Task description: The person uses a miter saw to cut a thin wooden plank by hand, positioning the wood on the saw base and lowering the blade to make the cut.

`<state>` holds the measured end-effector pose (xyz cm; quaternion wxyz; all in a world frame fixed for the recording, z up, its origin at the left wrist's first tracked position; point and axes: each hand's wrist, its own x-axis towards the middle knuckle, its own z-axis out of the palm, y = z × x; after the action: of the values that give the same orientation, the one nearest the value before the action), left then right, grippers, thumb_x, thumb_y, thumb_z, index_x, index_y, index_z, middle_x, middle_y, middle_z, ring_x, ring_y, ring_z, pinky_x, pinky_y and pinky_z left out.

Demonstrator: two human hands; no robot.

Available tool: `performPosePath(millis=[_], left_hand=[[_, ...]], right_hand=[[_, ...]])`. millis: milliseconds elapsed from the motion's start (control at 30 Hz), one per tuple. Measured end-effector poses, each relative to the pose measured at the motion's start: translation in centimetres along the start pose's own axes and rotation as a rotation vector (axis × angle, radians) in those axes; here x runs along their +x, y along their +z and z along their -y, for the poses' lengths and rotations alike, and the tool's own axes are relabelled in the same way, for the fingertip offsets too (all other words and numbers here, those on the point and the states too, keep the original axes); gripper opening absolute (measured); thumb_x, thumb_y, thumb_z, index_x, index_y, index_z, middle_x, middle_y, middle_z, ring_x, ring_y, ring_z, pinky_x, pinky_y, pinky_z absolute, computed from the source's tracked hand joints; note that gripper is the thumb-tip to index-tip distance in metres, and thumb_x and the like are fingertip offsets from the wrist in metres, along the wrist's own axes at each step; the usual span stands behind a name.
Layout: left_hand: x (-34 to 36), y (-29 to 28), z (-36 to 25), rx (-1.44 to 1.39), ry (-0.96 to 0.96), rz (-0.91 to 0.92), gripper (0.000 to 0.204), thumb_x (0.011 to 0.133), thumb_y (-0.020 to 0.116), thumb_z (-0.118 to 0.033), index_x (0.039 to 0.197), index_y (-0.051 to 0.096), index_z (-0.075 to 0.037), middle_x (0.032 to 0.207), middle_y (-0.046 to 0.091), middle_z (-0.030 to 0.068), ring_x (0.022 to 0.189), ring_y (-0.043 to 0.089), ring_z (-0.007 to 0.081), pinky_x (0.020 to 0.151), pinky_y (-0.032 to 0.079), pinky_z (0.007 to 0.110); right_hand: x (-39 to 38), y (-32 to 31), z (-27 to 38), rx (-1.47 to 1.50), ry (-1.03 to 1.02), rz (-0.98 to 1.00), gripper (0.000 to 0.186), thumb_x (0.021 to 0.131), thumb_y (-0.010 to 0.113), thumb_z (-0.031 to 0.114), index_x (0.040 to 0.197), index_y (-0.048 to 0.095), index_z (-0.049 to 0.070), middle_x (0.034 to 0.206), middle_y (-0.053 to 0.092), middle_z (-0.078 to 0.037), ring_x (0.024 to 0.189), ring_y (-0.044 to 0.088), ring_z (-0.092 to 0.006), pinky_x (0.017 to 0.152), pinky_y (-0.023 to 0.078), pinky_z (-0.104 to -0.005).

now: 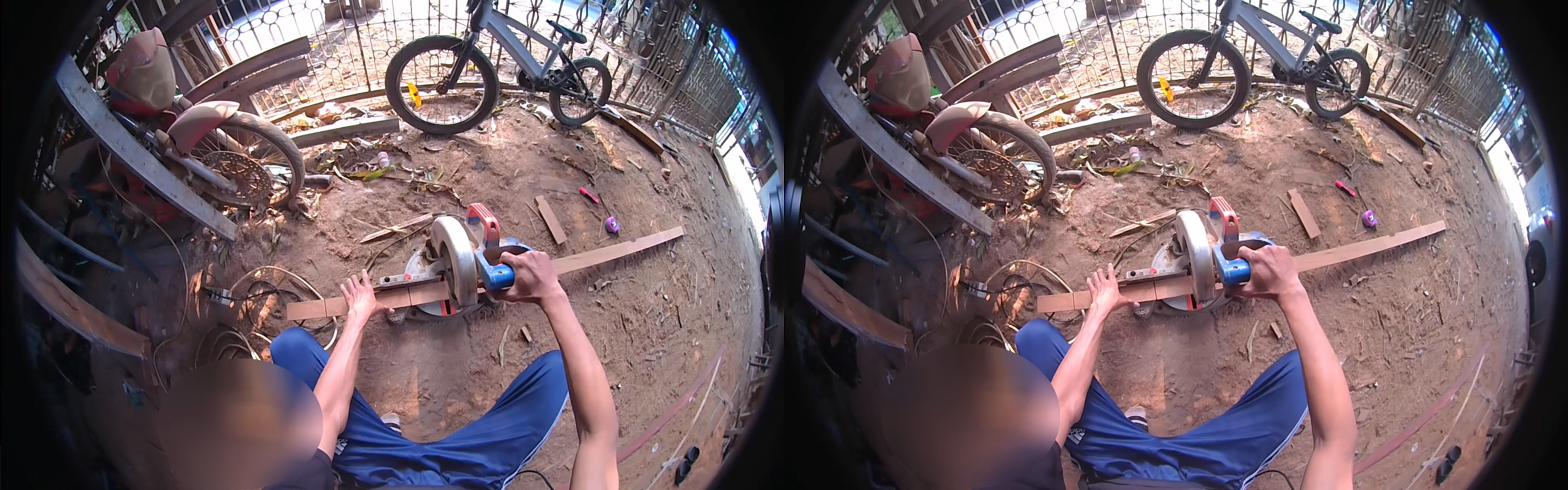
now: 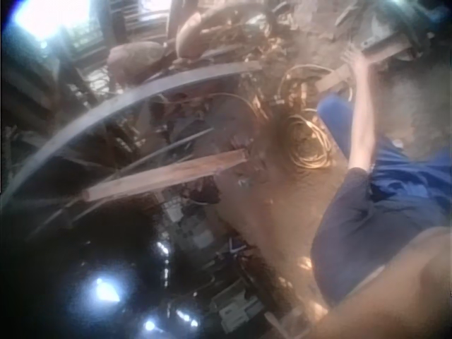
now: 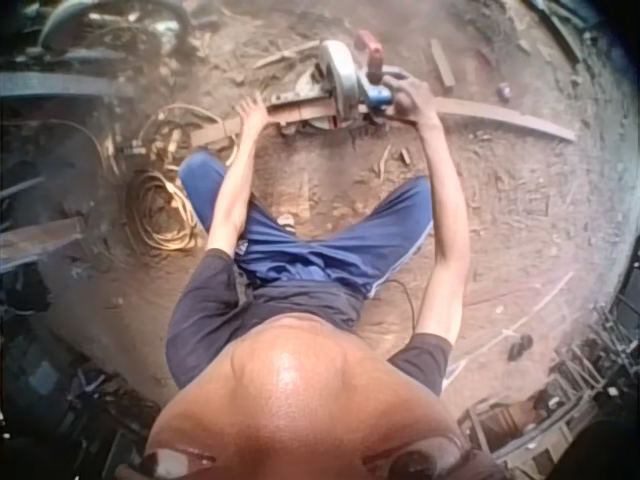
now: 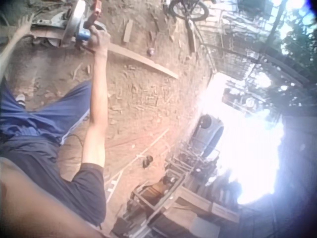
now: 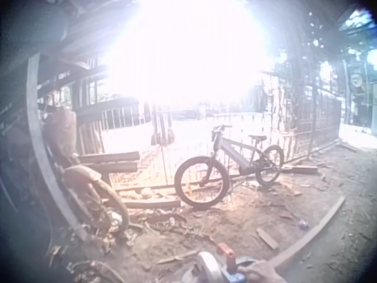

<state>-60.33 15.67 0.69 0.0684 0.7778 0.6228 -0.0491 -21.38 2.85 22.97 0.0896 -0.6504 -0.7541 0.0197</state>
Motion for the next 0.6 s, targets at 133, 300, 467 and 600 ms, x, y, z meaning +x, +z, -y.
performPosePath(millis=[133,300,467,600], left_hand=[[1.7,-2.7,0.7,-0.036,0.064,0.153,0.137,0.057,0.088,-0.074,0.158,0.032,-0.001,0.145,0.051,0.0259,0.141,0.044,0.0423,0.117,0.032,0.060],[1.0,-0.7,-0.3,-0.337,0.060,0.043,0.135,0.064,0.081,-0.080,0.159,0.027,0.002,0.144,0.049,0.0295,0.138,0.046,0.0453,0.117,0.037,0.054],[-0.4,1.8,-0.8,-0.363,-0.069,-0.089,0.150,0.056,0.078,-0.088,0.162,0.016,-0.002,0.146,0.043,0.0275,0.140,0.041,0.0437,0.121,0.026,0.057],[-0.6,2.7,-3.0,-0.361,0.039,-0.199,0.153,0.049,0.078,-0.091,0.163,0.017,-0.010,0.150,0.036,0.0236,0.142,0.036,0.0422,0.120,0.023,0.061]], right_hand=[[-0.3,-0.2,0.0,0.006,0.026,0.026,0.058,0.063,0.081,0.062,0.097,0.071,0.016,0.078,0.073,-0.014,0.076,0.074,-0.0344,0.071,0.059,-0.0475],[-0.4,-0.3,0.1,0.024,0.021,0.026,0.058,0.063,0.082,0.060,0.098,0.071,0.016,0.079,0.073,-0.014,0.077,0.074,-0.0351,0.074,0.059,-0.0482],[0.7,0.4,0.2,-0.004,-0.016,0.016,0.059,0.063,0.084,0.061,0.096,0.070,0.014,0.078,0.073,-0.015,0.077,0.074,-0.0358,0.072,0.059,-0.0479],[0.2,-0.2,0.0,0.003,-0.002,0.021,0.059,0.063,0.083,0.062,0.094,0.069,0.014,0.078,0.072,-0.015,0.076,0.074,-0.0357,0.072,0.059,-0.0477]])
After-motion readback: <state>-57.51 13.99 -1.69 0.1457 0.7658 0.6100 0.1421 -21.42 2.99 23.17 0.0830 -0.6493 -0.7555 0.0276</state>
